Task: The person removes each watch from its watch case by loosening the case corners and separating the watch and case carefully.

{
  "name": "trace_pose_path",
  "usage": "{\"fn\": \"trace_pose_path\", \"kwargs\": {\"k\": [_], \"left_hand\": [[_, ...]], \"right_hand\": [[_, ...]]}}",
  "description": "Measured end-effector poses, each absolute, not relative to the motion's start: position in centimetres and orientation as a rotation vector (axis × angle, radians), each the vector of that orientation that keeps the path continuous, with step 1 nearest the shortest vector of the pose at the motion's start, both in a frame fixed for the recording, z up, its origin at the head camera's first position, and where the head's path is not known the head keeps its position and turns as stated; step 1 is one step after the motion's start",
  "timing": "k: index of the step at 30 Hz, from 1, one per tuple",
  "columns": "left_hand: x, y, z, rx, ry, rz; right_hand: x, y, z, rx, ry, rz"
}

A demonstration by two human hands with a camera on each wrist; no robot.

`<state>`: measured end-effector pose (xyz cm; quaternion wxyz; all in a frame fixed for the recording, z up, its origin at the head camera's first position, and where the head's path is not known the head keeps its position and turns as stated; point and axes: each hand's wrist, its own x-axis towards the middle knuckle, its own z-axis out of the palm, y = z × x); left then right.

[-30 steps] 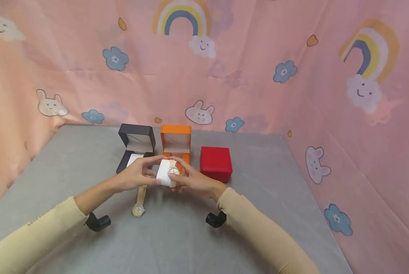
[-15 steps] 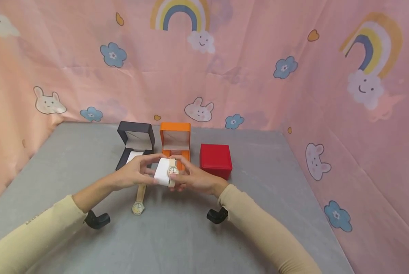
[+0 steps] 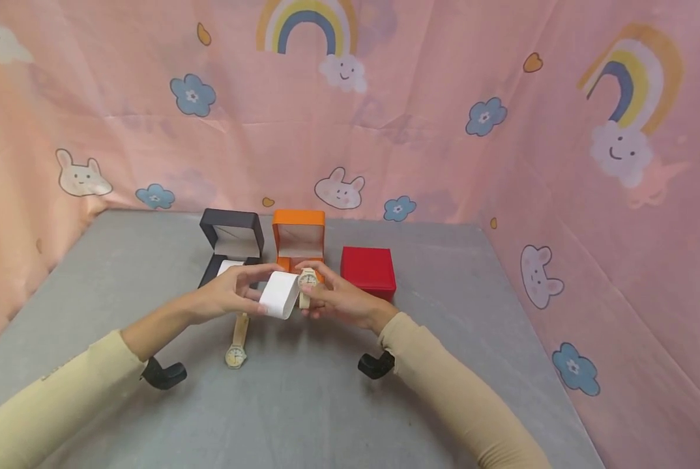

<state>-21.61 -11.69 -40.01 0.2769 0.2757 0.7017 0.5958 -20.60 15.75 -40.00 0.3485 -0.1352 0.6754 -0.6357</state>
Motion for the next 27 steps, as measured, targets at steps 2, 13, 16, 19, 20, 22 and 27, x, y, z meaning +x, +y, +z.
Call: {"fn": "trace_pose_path", "kwargs": {"k": [2,13,16,19,20,22,27], "left_hand": [[-21.6,-11.8,-40.0,0.741,1.891,1.616],[-21.5,-11.2,-40.0,0.715,1.972,1.673],[-21.5,-11.2,-39.9,0.714,1.997,1.675],[-21.4,-11.3,-39.7,0.699,2.009,1.684],[-21.4,-11.3,-39.7,0.695,2.013,1.687],[-21.3,-11.3,-39.6,0.682,2.028,1.693],[-21.2,-11.4,-39.4,0.632,2.092,1.697]], "right_hand": [[-20.6,15.9,-40.0,-0.346,1.761,-1.660],[-19.7,15.9,-39.8,-0.228,1.571,-1.831],[-19.6,15.9,-39.7,-0.206,1.615,-1.828],[-19.3,15.6,-39.8,-0.238,1.726,-1.812],[-19.1,15.5,-39.8,-0.236,1.770,-1.814],[-18.9,15.3,-39.8,-0.250,1.862,-1.830],[-18.3,14.8,-39.7,-0.205,2.110,-1.863]]}}
